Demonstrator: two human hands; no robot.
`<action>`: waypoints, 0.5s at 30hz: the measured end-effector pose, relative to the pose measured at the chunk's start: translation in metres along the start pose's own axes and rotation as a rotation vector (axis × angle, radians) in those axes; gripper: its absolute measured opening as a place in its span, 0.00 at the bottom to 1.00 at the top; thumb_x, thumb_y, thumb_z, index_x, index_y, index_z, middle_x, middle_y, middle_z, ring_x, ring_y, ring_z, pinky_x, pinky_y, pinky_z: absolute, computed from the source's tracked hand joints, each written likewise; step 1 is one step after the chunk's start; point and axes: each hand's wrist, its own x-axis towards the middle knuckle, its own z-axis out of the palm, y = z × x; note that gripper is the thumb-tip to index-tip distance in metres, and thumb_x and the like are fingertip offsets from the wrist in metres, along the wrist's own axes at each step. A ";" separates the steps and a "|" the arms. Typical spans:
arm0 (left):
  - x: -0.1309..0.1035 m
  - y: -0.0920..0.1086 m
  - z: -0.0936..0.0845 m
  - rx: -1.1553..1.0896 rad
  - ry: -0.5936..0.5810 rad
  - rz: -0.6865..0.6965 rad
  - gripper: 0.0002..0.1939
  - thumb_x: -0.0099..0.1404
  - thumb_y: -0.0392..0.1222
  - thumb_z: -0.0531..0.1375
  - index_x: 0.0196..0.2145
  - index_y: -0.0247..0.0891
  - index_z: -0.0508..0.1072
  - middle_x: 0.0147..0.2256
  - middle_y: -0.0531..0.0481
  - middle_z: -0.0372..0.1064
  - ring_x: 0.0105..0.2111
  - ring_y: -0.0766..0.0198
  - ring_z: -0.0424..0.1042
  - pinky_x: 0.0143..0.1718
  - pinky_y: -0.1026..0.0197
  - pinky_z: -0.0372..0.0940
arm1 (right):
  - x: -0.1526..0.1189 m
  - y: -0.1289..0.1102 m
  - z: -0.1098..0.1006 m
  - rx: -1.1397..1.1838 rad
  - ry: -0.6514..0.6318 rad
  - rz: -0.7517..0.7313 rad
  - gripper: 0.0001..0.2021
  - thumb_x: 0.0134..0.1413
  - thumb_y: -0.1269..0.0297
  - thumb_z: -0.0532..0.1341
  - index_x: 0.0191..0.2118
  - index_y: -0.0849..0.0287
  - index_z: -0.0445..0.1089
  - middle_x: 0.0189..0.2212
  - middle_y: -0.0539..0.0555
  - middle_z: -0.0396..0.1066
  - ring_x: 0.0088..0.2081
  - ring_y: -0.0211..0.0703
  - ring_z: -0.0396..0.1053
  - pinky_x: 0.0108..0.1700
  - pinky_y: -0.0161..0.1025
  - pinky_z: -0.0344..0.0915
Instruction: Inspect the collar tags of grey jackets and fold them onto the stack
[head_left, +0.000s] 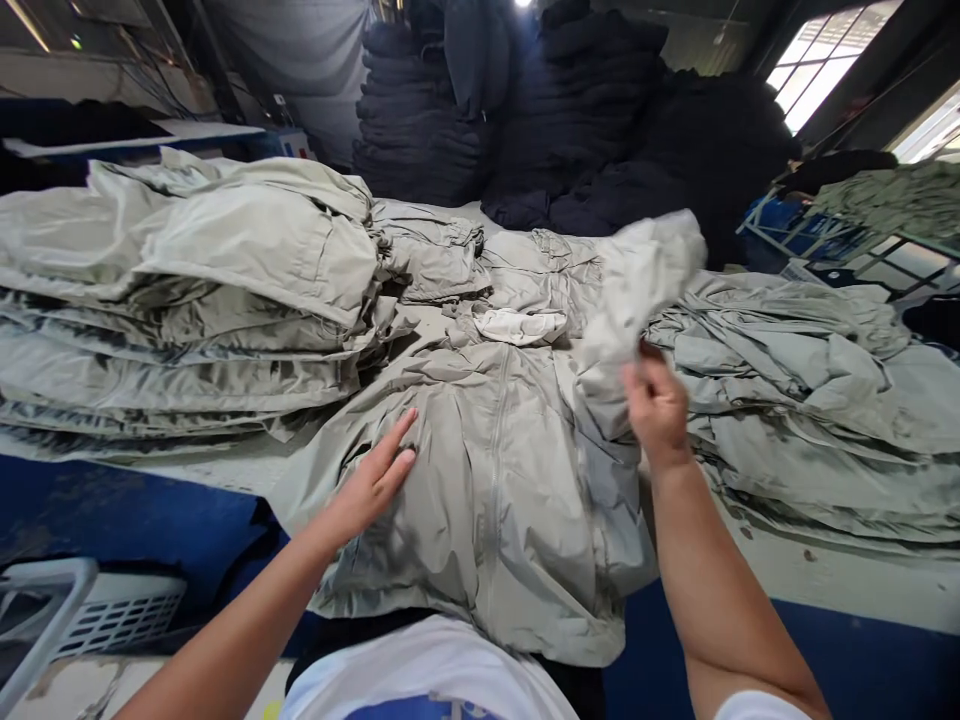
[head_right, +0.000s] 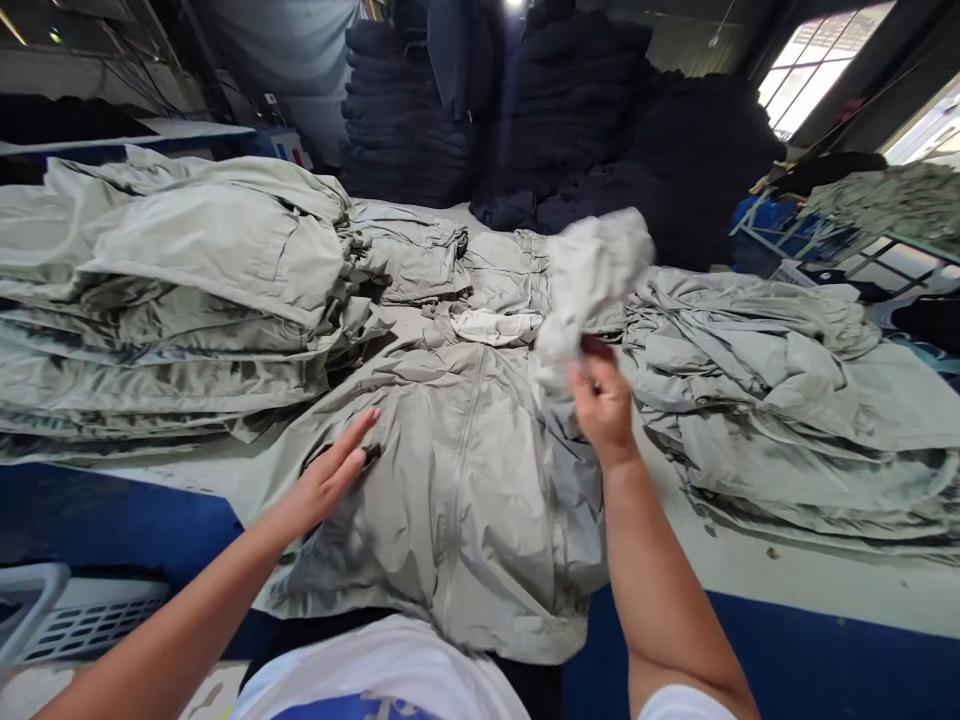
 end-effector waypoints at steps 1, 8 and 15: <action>0.007 0.003 0.008 -0.183 0.039 -0.071 0.37 0.75 0.62 0.53 0.76 0.52 0.49 0.75 0.45 0.49 0.74 0.51 0.53 0.74 0.44 0.51 | -0.013 -0.010 0.008 -0.028 -0.205 -0.045 0.27 0.65 0.38 0.60 0.57 0.53 0.76 0.53 0.60 0.76 0.60 0.58 0.69 0.66 0.57 0.62; 0.059 0.016 0.032 -1.071 0.189 -0.526 0.30 0.73 0.61 0.57 0.64 0.41 0.70 0.54 0.40 0.79 0.52 0.49 0.80 0.56 0.45 0.75 | -0.085 -0.006 0.059 -0.412 -0.888 0.088 0.28 0.70 0.45 0.56 0.70 0.45 0.65 0.73 0.58 0.58 0.74 0.65 0.51 0.70 0.73 0.46; 0.061 0.012 0.010 -0.990 0.174 -0.573 0.31 0.67 0.58 0.66 0.62 0.42 0.69 0.46 0.44 0.81 0.42 0.53 0.83 0.43 0.54 0.78 | -0.089 0.032 0.050 -0.347 -0.435 0.178 0.16 0.65 0.61 0.54 0.44 0.55 0.80 0.43 0.59 0.80 0.47 0.52 0.76 0.53 0.47 0.71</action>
